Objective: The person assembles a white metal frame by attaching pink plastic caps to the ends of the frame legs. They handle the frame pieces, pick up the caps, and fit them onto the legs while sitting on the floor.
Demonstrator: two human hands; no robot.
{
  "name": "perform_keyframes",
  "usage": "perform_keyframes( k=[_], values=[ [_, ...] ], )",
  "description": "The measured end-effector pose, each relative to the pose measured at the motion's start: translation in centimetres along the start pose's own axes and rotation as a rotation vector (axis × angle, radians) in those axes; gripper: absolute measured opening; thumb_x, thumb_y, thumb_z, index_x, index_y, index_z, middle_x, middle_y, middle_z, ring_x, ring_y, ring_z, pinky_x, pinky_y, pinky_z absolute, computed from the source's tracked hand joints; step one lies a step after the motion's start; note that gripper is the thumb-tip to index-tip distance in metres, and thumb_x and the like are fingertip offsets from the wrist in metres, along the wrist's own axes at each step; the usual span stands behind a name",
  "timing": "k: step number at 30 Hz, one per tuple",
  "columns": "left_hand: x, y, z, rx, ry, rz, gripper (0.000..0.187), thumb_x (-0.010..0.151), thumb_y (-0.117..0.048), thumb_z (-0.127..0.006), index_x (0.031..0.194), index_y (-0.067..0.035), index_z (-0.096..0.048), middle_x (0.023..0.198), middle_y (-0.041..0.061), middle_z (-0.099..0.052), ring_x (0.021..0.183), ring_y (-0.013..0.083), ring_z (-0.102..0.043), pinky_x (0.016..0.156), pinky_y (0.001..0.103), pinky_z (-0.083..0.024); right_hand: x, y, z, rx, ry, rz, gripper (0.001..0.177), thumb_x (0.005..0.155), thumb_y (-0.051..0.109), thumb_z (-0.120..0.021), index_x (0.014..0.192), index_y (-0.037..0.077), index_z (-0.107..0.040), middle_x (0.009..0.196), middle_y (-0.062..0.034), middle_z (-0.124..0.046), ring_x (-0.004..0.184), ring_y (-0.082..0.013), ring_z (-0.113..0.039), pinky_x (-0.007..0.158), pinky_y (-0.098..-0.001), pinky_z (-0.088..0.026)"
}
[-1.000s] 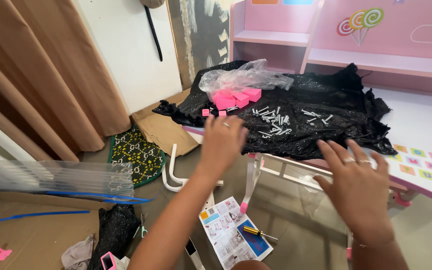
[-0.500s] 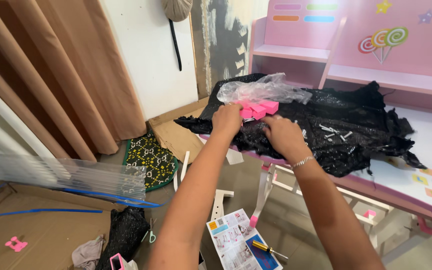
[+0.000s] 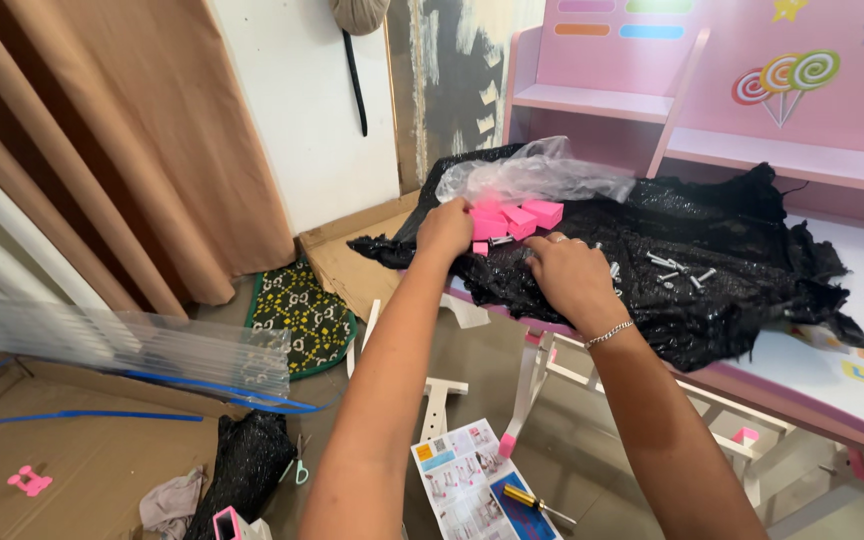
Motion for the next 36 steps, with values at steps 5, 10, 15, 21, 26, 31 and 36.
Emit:
perform_keyframes(
  k=[5, 10, 15, 21, 26, 31, 36],
  values=[
    [1.0, -0.4, -0.9, -0.061, 0.123, -0.021, 0.035, 0.088, -0.019, -0.050, 0.107, -0.025, -0.079, 0.113, 0.015, -0.073, 0.108, 0.0340, -0.068, 0.096, 0.043, -0.052, 3.1, 0.6, -0.1, -0.071, -0.025, 0.096, 0.025, 0.096, 0.022, -0.058, 0.118, 0.017, -0.069, 0.111, -0.0102, -0.071, 0.103, -0.0316, -0.069, 0.084, -0.0501, -0.054],
    [1.7, -0.2, -1.0, -0.140, 0.050, -0.096, 0.038, 0.089, -0.012, -0.050, 0.109, -0.024, -0.080, 0.113, 0.017, -0.073, 0.110, 0.0349, -0.068, 0.097, 0.043, -0.052, 10.4, 2.8, -2.9, 0.045, 0.072, 0.333, 0.038, 0.095, 0.008, -0.054, 0.128, 0.019, -0.068, 0.123, -0.0124, -0.070, 0.115, -0.0329, -0.067, 0.097, -0.0488, -0.053],
    [1.3, -0.1, -1.2, -0.077, 0.015, -0.181, 0.048, 0.078, -0.008, -0.071, 0.125, -0.015, -0.068, 0.129, 0.016, -0.063, 0.118, 0.0370, -0.061, 0.099, 0.043, -0.049, 13.0, 1.5, -4.4, -0.097, 0.268, 0.112, 0.050, 0.088, 0.014, -0.062, 0.134, 0.035, -0.061, 0.146, -0.0056, -0.052, 0.129, -0.0321, -0.053, 0.104, -0.0529, -0.043],
    [2.2, 0.5, -2.2, -0.063, 0.055, -0.220, 0.050, 0.074, -0.002, -0.072, 0.122, -0.014, -0.072, 0.132, 0.015, -0.060, 0.119, 0.0343, -0.061, 0.099, 0.041, -0.050, 14.5, -2.9, -6.8, 0.201, 0.246, 0.026, 0.046, 0.089, 0.016, -0.065, 0.134, 0.022, -0.064, 0.128, -0.0120, -0.068, 0.116, -0.0340, -0.065, 0.101, -0.0444, -0.051],
    [3.2, 0.9, -3.6, -0.198, 0.079, -0.256, 0.034, 0.080, -0.002, -0.068, 0.112, -0.009, -0.075, 0.119, 0.016, -0.068, 0.107, 0.0313, -0.071, 0.096, 0.037, -0.055, 14.4, -4.1, -6.9, 0.183, 0.184, -0.011, 0.031, 0.086, 0.018, -0.071, 0.117, 0.016, -0.076, 0.113, -0.0116, -0.075, 0.106, -0.0303, -0.070, 0.094, -0.0415, -0.054],
    [2.6, -0.2, -2.0, -0.253, -0.036, -0.382, 0.031, 0.085, 0.002, -0.064, 0.112, -0.007, -0.076, 0.114, 0.017, -0.072, 0.106, 0.0333, -0.070, 0.094, 0.038, -0.054, 13.1, -5.0, -2.7, 0.212, 0.045, -0.113, 0.027, 0.083, 0.014, -0.074, 0.109, 0.021, -0.081, 0.106, -0.0089, -0.077, 0.099, -0.0286, -0.072, 0.090, -0.0421, -0.056],
    [0.9, -3.8, 2.3, -0.405, -0.114, -0.417, 0.033, 0.084, 0.001, -0.067, 0.115, -0.006, -0.071, 0.109, 0.015, -0.071, 0.100, 0.0280, -0.072, 0.088, 0.034, -0.056, 10.2, -4.7, 2.5, 0.260, 0.007, -0.072, 0.022, 0.082, 0.022, -0.077, 0.103, 0.018, -0.082, 0.098, -0.0079, -0.078, 0.092, -0.0258, -0.074, 0.085, -0.0398, -0.057]
  ],
)
Point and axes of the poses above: each hand's wrist, its own x-axis towards the middle knuckle, its own z-axis out of the back of the hand, y = z × x, the point moved 6 cm from there along x, towards the middle knuckle
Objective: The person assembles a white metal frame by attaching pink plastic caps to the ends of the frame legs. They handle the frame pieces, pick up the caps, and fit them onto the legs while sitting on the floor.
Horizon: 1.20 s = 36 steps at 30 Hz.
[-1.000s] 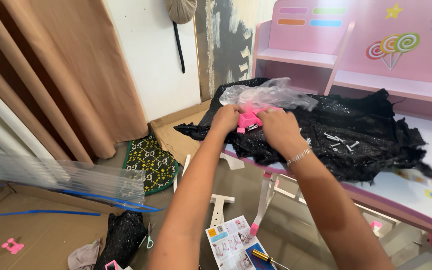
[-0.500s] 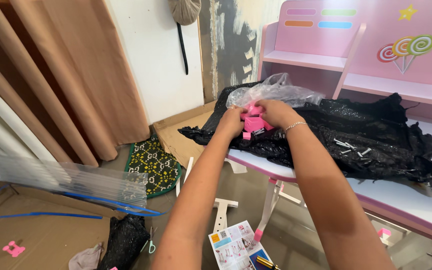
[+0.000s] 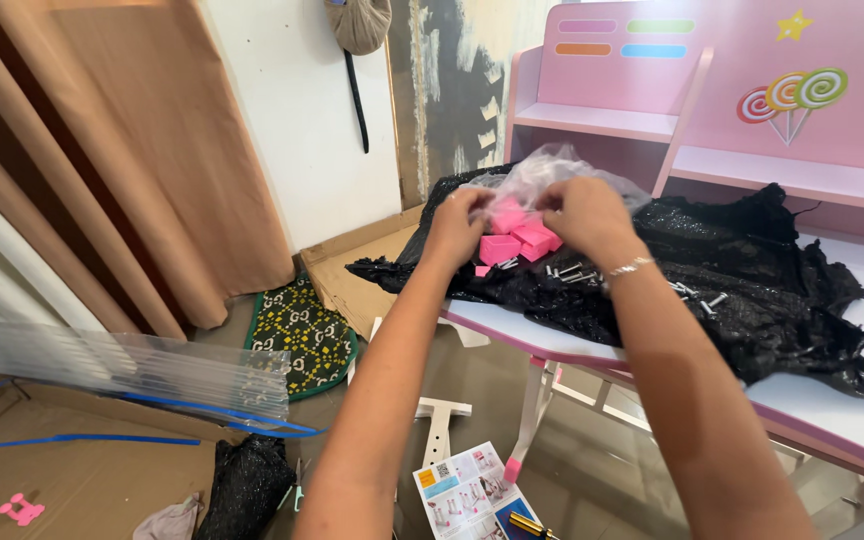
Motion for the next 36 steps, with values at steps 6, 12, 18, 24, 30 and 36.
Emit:
perform_keyframes(
  k=[6, 12, 18, 24, 30, 36],
  values=[
    [1.4, -6.7, -0.6, 0.039, -0.018, -0.082, 0.034, 0.080, 0.004, -0.072, 0.111, -0.010, -0.076, 0.094, 0.012, -0.069, 0.085, 0.0257, -0.070, 0.080, 0.036, -0.056, -4.4, 0.4, 5.7, -0.015, -0.069, 0.009, 0.039, 0.078, 0.034, -0.082, 0.112, 0.016, -0.075, 0.095, -0.0104, -0.074, 0.093, -0.0283, -0.072, 0.083, -0.0417, -0.055],
    [1.1, -13.9, -3.4, -0.243, -0.016, -0.187, 0.030, 0.082, 0.000, -0.074, 0.109, -0.013, -0.077, 0.092, 0.010, -0.067, 0.082, 0.0241, -0.071, 0.078, 0.035, -0.058, -5.4, 0.0, 7.3, 0.272, -0.394, 0.213, 0.056, 0.080, 0.016, -0.071, 0.134, 0.009, -0.063, 0.109, -0.0190, -0.064, 0.100, -0.0360, -0.066, 0.084, -0.0436, -0.054],
    [-2.5, -17.1, -1.4, 0.074, -0.138, -0.374, 0.069, 0.078, -0.034, -0.082, 0.140, -0.020, -0.055, 0.142, 0.016, -0.050, 0.131, 0.0348, -0.052, 0.107, 0.049, -0.043, -5.0, -6.4, 8.7, 0.440, -0.501, -0.003, 0.019, 0.100, 0.022, -0.073, 0.105, 0.004, -0.071, 0.077, -0.0083, -0.066, 0.065, -0.0241, -0.068, 0.060, -0.0371, -0.052],
    [-6.8, -12.9, -8.5, 0.382, 0.435, -0.145, 0.094, 0.079, -0.052, -0.079, 0.154, -0.017, -0.035, 0.154, 0.016, -0.044, 0.146, 0.0417, -0.034, 0.117, 0.063, -0.019, -6.5, -11.6, 10.3, 0.954, -0.592, -0.175, 0.027, 0.107, 0.021, -0.064, 0.128, 0.005, -0.059, 0.093, -0.0080, -0.067, 0.058, -0.0136, -0.061, 0.048, -0.0304, -0.052],
    [-7.7, -12.3, -11.0, 0.307, 0.357, -0.127, 0.097, 0.071, -0.047, -0.085, 0.147, -0.006, -0.039, 0.148, 0.021, -0.050, 0.141, 0.0387, -0.043, 0.116, 0.056, -0.027, -7.3, -13.9, 11.9, 1.771, -0.497, -0.024, 0.034, 0.113, 0.011, -0.043, 0.142, -0.003, -0.053, 0.129, -0.0171, -0.070, 0.110, -0.0273, -0.076, 0.089, -0.0408, -0.064],
    [-6.3, -13.9, -11.0, 0.128, 0.244, 0.073, 0.064, 0.080, -0.036, -0.081, 0.135, -0.012, -0.060, 0.127, 0.018, -0.067, 0.118, 0.0357, -0.064, 0.100, 0.043, -0.049, -6.5, -14.9, 10.2, 1.850, -0.419, 0.025, 0.032, 0.114, 0.012, -0.043, 0.141, -0.002, -0.053, 0.134, -0.0156, -0.068, 0.119, -0.0283, -0.072, 0.098, -0.0444, -0.062]
  ],
)
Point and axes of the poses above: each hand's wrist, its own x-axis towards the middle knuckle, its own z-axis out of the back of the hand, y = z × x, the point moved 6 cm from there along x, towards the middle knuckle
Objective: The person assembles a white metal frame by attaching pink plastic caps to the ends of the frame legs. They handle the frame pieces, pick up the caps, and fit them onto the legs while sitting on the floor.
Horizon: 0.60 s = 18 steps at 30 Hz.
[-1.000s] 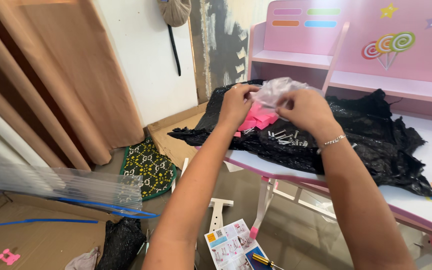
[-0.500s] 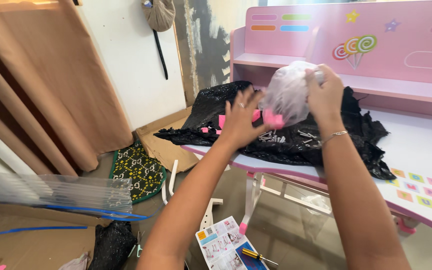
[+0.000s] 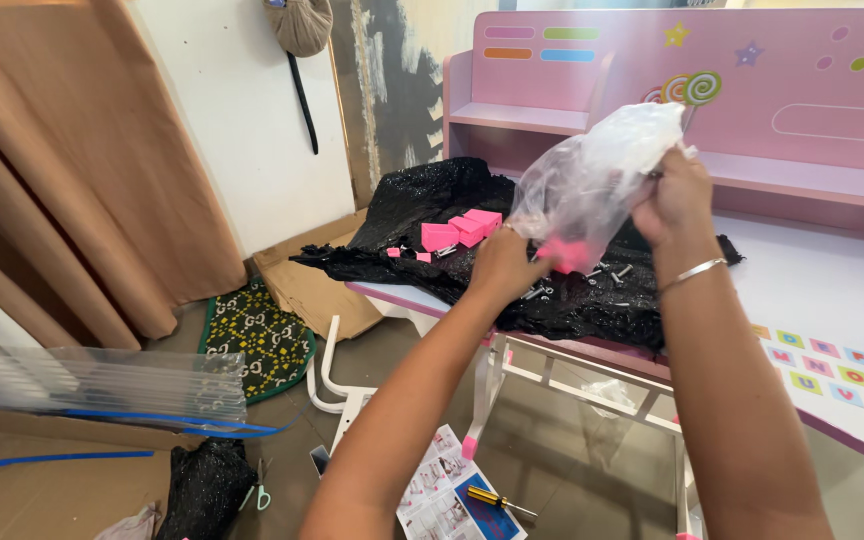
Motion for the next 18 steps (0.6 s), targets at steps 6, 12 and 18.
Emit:
perform_keyframes(
  k=[6, 12, 18],
  values=[
    [3.2, 1.3, -0.7, -0.443, -0.211, 0.061, 0.039, 0.099, -0.024, -0.066, 0.136, -0.012, -0.062, 0.117, 0.019, -0.076, 0.109, 0.0290, -0.071, 0.094, 0.037, -0.056, 0.1, 1.7, 3.5, -0.195, -0.137, 0.299, 0.029, 0.109, 0.012, -0.054, 0.138, 0.007, -0.049, 0.131, -0.0119, -0.064, 0.110, -0.0240, -0.072, 0.098, -0.0427, -0.065],
    [2.5, -0.1, -2.5, -0.014, 0.011, -0.172, 0.061, 0.085, -0.023, -0.074, 0.143, -0.020, -0.052, 0.139, 0.017, -0.063, 0.127, 0.0385, -0.060, 0.103, 0.052, -0.048, -0.1, 2.6, 5.5, -1.612, -0.189, 0.590, 0.059, 0.094, 0.026, -0.081, 0.138, 0.000, -0.052, 0.129, -0.0265, -0.061, 0.112, -0.0404, -0.064, 0.096, -0.0495, -0.053],
    [2.7, 0.8, -6.7, 0.185, 0.148, -0.230, 0.044, 0.082, -0.021, -0.070, 0.126, -0.024, -0.063, 0.134, 0.014, -0.062, 0.113, 0.0383, -0.065, 0.091, 0.049, -0.050, -2.5, -2.0, 2.9, -2.165, 0.057, -0.044, 0.057, 0.085, 0.021, -0.077, 0.138, 0.015, -0.057, 0.135, -0.0233, -0.060, 0.118, -0.0418, -0.062, 0.099, -0.0506, -0.048]
  ],
)
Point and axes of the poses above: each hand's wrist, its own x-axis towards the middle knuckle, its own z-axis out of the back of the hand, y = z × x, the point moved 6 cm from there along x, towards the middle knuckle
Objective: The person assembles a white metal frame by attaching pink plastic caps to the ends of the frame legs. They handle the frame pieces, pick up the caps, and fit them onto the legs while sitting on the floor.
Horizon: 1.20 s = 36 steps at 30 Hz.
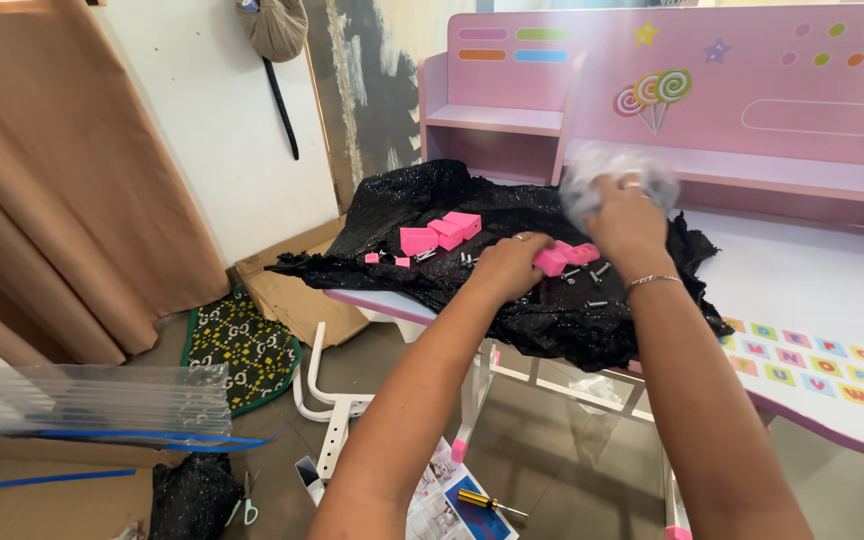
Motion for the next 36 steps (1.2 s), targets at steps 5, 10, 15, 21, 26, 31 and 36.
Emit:
perform_keyframes(
  k=[5, 10, 15, 21, 26, 31, 36],
  values=[
    [0.2, 1.2, 0.5, -0.045, -0.054, 0.064, 0.018, 0.096, -0.017, -0.059, 0.112, -0.021, -0.069, 0.109, 0.009, -0.075, 0.104, 0.0341, -0.071, 0.087, 0.047, -0.054, 0.3, 0.8, -5.7, -0.109, 0.484, 0.201, 0.050, 0.086, 0.011, -0.069, 0.134, 0.023, -0.066, 0.129, -0.0144, -0.074, 0.120, -0.0325, -0.071, 0.101, -0.0421, -0.055],
    [-0.4, -0.1, 3.1, -0.166, 0.050, 0.041, 0.034, 0.079, -0.023, -0.075, 0.110, -0.014, -0.064, 0.103, 0.015, -0.074, 0.100, 0.0351, -0.070, 0.085, 0.044, -0.056, -0.5, 2.1, -5.5, 0.039, 0.500, 0.365, 0.048, 0.091, 0.028, -0.067, 0.139, 0.029, -0.060, 0.138, -0.0167, -0.060, 0.122, -0.0386, -0.062, 0.102, -0.0454, -0.049],
    [-0.8, -2.2, 3.0, 0.009, 0.097, 0.024, 0.060, 0.076, -0.033, -0.081, 0.131, -0.029, -0.058, 0.116, 0.016, -0.065, 0.103, 0.0387, -0.065, 0.086, 0.049, -0.051, -0.6, 2.2, -5.9, -0.071, 0.608, 0.302, 0.047, 0.090, 0.038, -0.071, 0.136, 0.029, -0.063, 0.137, -0.0182, -0.062, 0.121, -0.0377, -0.063, 0.103, -0.0452, -0.051],
    [-0.6, 0.4, 1.8, 0.105, 0.021, 0.098, 0.044, 0.086, -0.029, -0.073, 0.129, -0.031, -0.062, 0.124, 0.011, -0.065, 0.115, 0.0339, -0.064, 0.096, 0.053, -0.049, 0.6, -1.3, -5.2, 0.227, 0.538, 0.114, 0.036, 0.086, 0.013, -0.063, 0.123, 0.015, -0.066, 0.106, -0.0119, -0.072, 0.088, -0.0291, -0.078, 0.081, -0.0411, -0.062],
    [-0.8, 1.4, 1.4, 0.091, -0.030, 0.069, 0.052, 0.095, -0.011, -0.058, 0.143, -0.031, -0.058, 0.133, 0.011, -0.064, 0.115, 0.0355, -0.063, 0.103, 0.054, -0.045, -1.3, 0.5, 0.2, 0.675, 0.415, 0.075, 0.034, 0.094, 0.023, -0.070, 0.124, 0.011, -0.061, 0.094, -0.0086, -0.067, 0.082, -0.0199, -0.065, 0.073, -0.0337, -0.054],
    [-4.6, -2.3, 7.9, -0.287, -0.355, -0.026, 0.054, 0.093, -0.012, -0.063, 0.145, -0.011, -0.049, 0.140, 0.015, -0.061, 0.133, 0.0337, -0.059, 0.114, 0.048, -0.043, -4.4, 6.7, 5.6, 1.373, 0.641, 0.284, 0.033, 0.101, 0.027, -0.064, 0.127, 0.008, -0.060, 0.105, -0.0015, -0.064, 0.090, -0.0107, -0.062, 0.076, -0.0278, -0.053],
    [-14.5, -7.3, 17.5, -0.399, -0.430, -0.297, 0.062, 0.094, -0.013, -0.073, 0.150, -0.011, -0.045, 0.151, 0.017, -0.053, 0.143, 0.0344, -0.052, 0.121, 0.042, -0.042, -10.3, 14.4, 7.3, 1.355, 0.820, 0.426, 0.038, 0.097, 0.025, -0.064, 0.130, 0.007, -0.058, 0.112, -0.0015, -0.065, 0.096, -0.0084, -0.062, 0.080, -0.0277, -0.054]
  ],
)
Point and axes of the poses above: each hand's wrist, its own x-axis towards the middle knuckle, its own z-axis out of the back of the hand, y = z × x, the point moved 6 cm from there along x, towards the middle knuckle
